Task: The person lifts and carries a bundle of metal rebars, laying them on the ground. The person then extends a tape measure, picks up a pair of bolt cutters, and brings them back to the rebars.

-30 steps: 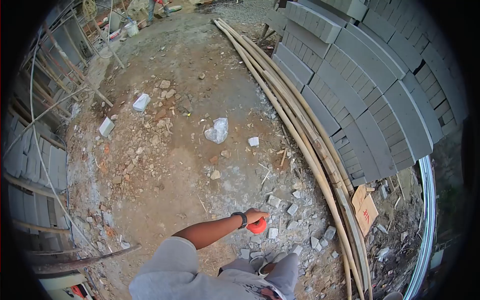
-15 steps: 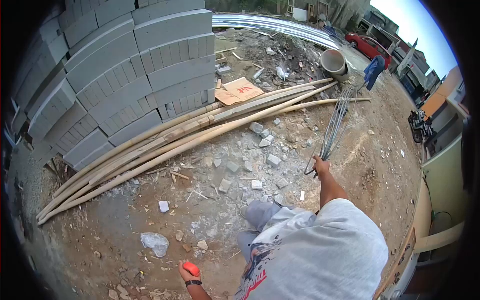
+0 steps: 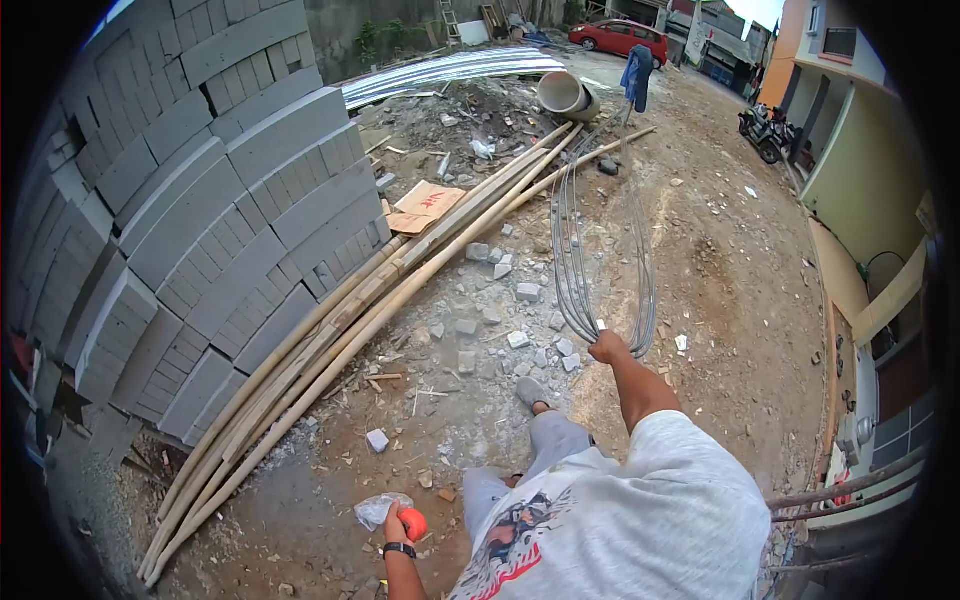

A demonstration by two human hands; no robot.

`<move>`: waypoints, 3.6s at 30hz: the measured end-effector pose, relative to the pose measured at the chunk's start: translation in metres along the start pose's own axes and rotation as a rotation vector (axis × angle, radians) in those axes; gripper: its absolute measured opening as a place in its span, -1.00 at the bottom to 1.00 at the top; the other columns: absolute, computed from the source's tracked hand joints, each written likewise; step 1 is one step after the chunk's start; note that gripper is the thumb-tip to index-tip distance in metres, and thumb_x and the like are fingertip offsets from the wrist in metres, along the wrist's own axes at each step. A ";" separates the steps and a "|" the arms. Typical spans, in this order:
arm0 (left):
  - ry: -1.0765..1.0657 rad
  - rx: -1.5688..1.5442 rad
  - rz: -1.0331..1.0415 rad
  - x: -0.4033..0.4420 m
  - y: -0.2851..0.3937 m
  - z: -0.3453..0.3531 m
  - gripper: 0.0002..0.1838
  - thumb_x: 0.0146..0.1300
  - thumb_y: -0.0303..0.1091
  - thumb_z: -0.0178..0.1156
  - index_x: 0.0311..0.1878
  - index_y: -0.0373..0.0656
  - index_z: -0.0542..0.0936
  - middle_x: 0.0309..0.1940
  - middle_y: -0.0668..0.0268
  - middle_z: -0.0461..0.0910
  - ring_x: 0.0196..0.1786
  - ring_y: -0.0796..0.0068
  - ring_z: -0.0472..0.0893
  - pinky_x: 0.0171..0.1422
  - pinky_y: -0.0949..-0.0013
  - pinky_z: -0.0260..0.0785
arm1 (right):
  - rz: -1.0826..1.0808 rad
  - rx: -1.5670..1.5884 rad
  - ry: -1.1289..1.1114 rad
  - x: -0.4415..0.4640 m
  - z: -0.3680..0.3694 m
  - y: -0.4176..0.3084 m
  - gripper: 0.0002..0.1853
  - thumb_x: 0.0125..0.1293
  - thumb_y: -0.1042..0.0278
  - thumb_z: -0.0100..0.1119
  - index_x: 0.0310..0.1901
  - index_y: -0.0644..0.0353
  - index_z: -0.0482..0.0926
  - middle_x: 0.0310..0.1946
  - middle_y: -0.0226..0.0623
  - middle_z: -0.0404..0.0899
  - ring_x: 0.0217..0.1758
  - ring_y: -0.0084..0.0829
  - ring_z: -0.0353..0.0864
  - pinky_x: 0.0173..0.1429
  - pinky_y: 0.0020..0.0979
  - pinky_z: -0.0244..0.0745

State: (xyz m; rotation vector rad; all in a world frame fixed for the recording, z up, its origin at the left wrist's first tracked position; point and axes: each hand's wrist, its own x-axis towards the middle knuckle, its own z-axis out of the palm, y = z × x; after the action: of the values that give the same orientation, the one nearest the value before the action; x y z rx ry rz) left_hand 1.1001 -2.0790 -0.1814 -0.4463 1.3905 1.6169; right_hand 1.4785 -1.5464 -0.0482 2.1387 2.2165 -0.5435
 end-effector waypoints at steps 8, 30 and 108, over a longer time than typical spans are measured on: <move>0.114 0.316 0.029 -0.009 0.008 -0.078 -0.67 0.24 -0.02 0.22 -0.33 -0.12 0.53 -0.53 0.32 0.53 -0.49 0.32 0.57 -0.36 0.13 0.51 | -0.007 -0.400 -0.340 -0.194 0.028 0.009 -0.69 0.19 0.32 0.12 -0.03 0.10 0.64 0.04 -0.22 0.63 0.15 -0.27 0.60 0.21 -0.20 0.44; -0.400 0.285 -0.225 -0.214 -0.036 -0.170 -0.60 0.23 -0.01 0.27 -0.21 -0.22 0.56 -0.40 0.32 0.56 -0.39 0.46 0.57 -0.27 0.32 0.47 | -0.077 -0.347 -0.141 -0.478 0.071 -0.001 -0.73 0.12 0.36 0.14 -0.13 0.13 0.67 -0.11 -0.15 0.69 0.02 -0.18 0.67 0.07 -0.19 0.55; -1.061 0.839 -1.029 -0.255 -0.111 -0.001 -0.54 0.33 -0.22 0.19 0.19 -0.24 0.36 0.09 0.01 0.54 0.08 0.20 0.61 0.17 0.18 0.50 | 0.472 0.518 -0.366 -0.752 0.340 0.231 -0.69 0.19 0.17 0.27 -0.33 0.33 0.62 -0.50 -0.19 0.64 -0.46 -0.38 0.61 -0.43 -0.31 0.46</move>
State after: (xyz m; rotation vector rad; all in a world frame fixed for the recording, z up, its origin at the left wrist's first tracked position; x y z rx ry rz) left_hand 1.3186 -2.1908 -0.0511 0.2103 0.6492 0.2026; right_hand 1.6746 -2.3596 -0.2367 2.4020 1.4195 -1.4440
